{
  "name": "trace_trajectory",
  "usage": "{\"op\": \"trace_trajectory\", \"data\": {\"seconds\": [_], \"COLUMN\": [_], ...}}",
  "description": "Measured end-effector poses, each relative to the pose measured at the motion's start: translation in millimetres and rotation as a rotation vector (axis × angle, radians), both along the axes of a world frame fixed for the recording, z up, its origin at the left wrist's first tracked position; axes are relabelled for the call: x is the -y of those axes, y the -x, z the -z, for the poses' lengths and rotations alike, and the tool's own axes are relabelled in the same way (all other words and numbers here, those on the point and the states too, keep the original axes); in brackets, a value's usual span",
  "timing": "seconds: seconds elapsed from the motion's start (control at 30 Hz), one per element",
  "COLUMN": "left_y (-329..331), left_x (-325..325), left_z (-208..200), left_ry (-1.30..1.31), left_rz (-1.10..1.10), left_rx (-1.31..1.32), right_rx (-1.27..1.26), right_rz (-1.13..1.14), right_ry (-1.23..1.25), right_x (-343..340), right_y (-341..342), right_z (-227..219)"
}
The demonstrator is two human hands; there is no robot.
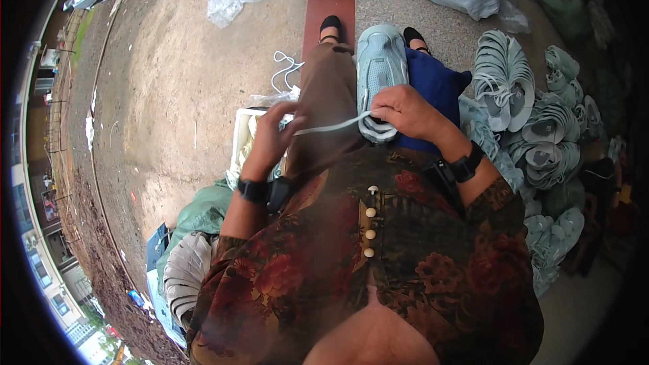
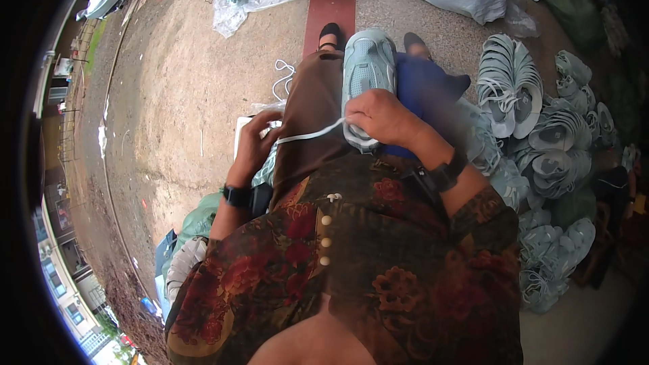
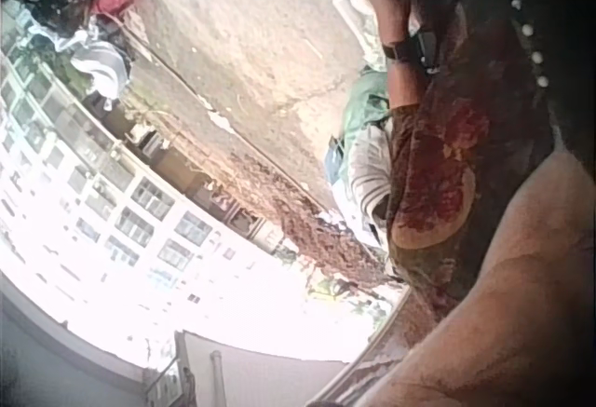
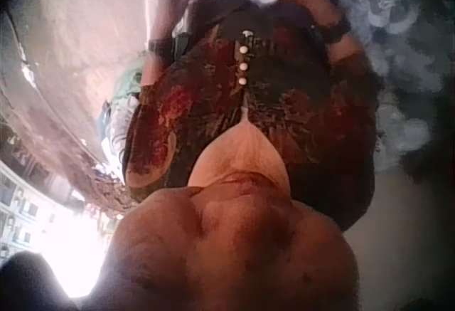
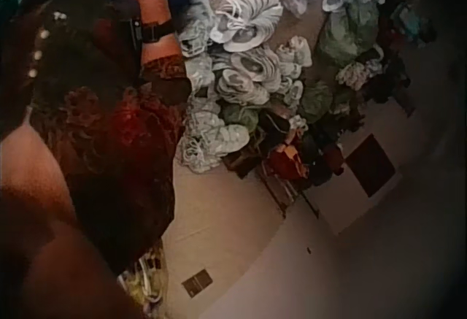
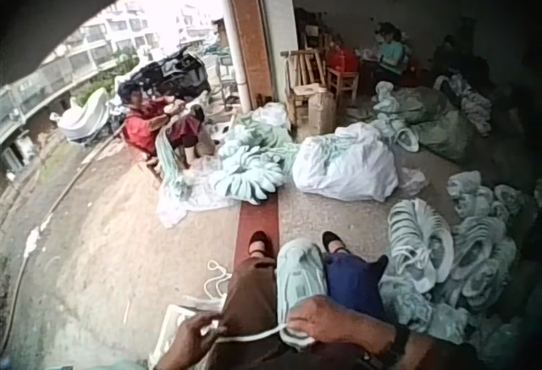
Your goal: The person sits on the ground and laces a light green sneaker by threading the laces through the eyelets and tying them. They repeat this process on a second sneaker, handling each shoe one at a time.
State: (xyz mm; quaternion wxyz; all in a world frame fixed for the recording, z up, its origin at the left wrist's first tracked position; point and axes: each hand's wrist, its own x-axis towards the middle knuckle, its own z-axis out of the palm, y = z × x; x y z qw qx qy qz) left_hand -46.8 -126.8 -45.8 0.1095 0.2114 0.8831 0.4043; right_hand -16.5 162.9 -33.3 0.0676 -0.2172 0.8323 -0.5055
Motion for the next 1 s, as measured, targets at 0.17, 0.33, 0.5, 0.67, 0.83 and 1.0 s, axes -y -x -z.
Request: {"op": "trace_trajectory", "data": {"seconds": [0.17, 0.33, 0.5, 0.67, 0.83, 1.0], "left_y": [15, 44, 63, 81, 85, 91], "left_x": [-100, -118, -125, -130, -141, -144], "left_z": [-20, 0, 14, 48, 48, 52], "left_ry": [-0.411, -0.337, -0.169, -0.098, 0.036, 0.052], "left_rz": [0.176, 0.244, 0.052, 0.006, 0.07, 0.107], "left_rx": [0.415, 0.41, 0.196, 0.037, -0.065, -0.111], "right_rx": [-0.012, 0.137, -0.06, -0.025, -0.122, 0.04], "right_rz": [0.093, 0.183, 0.407, 0.368, 0.356, 0.349], "right_ry": [-0.058, -0.029, -0.171, -0.416, -0.529, -0.446], "right_x": [-6, -25, -31, -30, -30, -33], "right_y": [17, 24, 55, 79, 87, 97], "right_z": [-6, 3, 39, 47, 66, 71]}}
